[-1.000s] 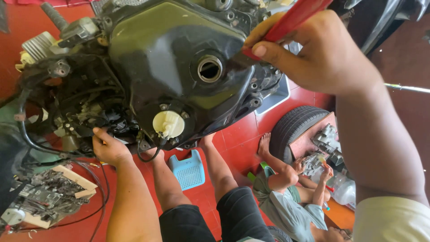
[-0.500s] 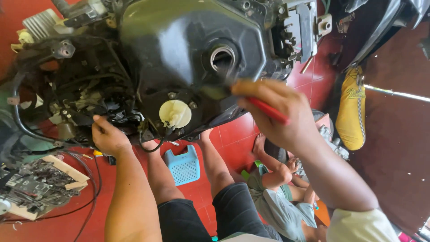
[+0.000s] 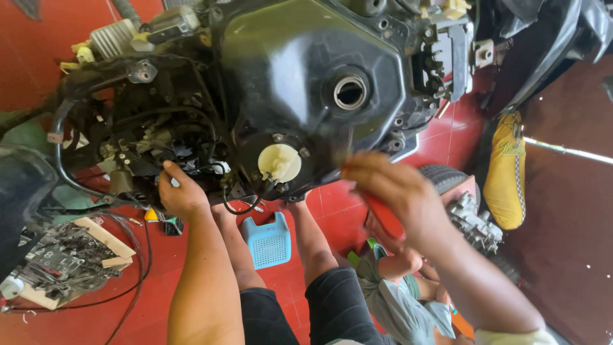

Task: The person removes a fuel pump component from a motorcycle tank using a red-handled tool, cleans the assembly and the mounting area with a brush, and then reinstalls the pump into the tank by hand.

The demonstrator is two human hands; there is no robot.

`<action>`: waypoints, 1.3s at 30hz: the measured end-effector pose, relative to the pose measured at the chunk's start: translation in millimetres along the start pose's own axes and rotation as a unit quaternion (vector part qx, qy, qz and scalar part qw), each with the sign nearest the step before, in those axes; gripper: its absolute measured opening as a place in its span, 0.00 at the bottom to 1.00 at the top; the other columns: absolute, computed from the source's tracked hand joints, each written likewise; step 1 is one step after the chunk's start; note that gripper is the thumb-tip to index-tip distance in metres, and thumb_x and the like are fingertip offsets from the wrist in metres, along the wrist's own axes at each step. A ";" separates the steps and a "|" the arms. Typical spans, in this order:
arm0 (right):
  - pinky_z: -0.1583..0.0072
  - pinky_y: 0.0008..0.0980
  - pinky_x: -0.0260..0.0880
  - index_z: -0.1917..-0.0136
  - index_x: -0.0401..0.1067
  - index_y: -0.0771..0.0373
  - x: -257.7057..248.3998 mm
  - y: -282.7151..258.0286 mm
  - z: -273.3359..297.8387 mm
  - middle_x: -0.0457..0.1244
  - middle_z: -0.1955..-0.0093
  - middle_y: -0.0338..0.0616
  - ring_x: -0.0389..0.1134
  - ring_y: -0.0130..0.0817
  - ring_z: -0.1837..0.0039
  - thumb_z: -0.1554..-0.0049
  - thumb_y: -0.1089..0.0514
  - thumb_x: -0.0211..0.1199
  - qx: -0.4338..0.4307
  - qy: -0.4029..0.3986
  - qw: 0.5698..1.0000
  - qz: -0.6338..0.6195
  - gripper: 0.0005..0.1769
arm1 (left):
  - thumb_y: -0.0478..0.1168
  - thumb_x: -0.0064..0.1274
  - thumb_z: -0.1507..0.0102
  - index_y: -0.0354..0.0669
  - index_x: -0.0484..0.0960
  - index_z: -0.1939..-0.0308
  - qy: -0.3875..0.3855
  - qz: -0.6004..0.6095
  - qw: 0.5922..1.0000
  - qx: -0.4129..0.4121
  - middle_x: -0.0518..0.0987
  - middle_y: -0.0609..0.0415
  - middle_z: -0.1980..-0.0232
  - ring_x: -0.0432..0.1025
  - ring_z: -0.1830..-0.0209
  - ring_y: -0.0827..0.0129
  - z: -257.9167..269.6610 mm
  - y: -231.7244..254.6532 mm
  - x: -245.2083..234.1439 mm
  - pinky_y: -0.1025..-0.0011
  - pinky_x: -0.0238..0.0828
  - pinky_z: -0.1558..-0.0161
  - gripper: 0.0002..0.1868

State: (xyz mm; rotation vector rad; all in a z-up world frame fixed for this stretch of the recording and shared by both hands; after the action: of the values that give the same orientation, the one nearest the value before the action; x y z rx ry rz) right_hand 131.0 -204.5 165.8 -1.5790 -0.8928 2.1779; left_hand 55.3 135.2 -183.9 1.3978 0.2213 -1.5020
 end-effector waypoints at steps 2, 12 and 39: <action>0.48 0.37 0.76 0.46 0.81 0.57 11.7 -2.8 8.4 0.73 0.55 0.46 0.78 0.45 0.53 0.39 0.57 0.63 0.052 0.006 0.985 -0.163 0.10 | 0.67 0.48 0.28 0.57 0.87 0.62 0.080 0.002 0.997 0.007 0.85 0.58 0.63 0.80 0.59 0.54 0.9 -16.3 4.1 0.58 0.77 0.53 0.25; 0.35 0.46 0.69 0.42 0.76 0.72 -49.4 37.1 16.6 0.70 0.43 0.63 0.73 0.59 0.39 0.28 0.66 0.59 0.002 0.270 0.958 0.096 0.07 | 0.65 0.47 0.27 0.55 0.87 0.62 0.077 0.017 0.997 0.016 0.85 0.56 0.63 0.79 0.58 0.52 7.8 -4.1 -2.5 0.56 0.76 0.54 0.25; 0.41 0.45 0.73 0.47 0.78 0.65 -1.9 82.2 66.9 0.71 0.44 0.58 0.75 0.55 0.42 0.39 0.68 0.62 0.081 0.315 0.943 -0.064 0.08 | 0.64 0.45 0.23 0.53 0.88 0.59 0.056 0.012 0.996 0.064 0.86 0.53 0.61 0.80 0.57 0.48 -22.2 -36.8 4.6 0.54 0.76 0.52 0.26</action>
State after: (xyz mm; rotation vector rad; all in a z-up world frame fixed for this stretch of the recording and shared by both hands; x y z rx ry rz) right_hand 78.4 -288.4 127.9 -1.8955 -0.5721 1.4564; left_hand 42.7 165.4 -212.2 1.5845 0.1784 -1.4399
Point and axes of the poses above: each hand's wrist, its own z-axis away from the middle knuckle, its own x-axis out of the palm, y = z × x, the point moved 7 cm from there along -z, towards the middle knuckle
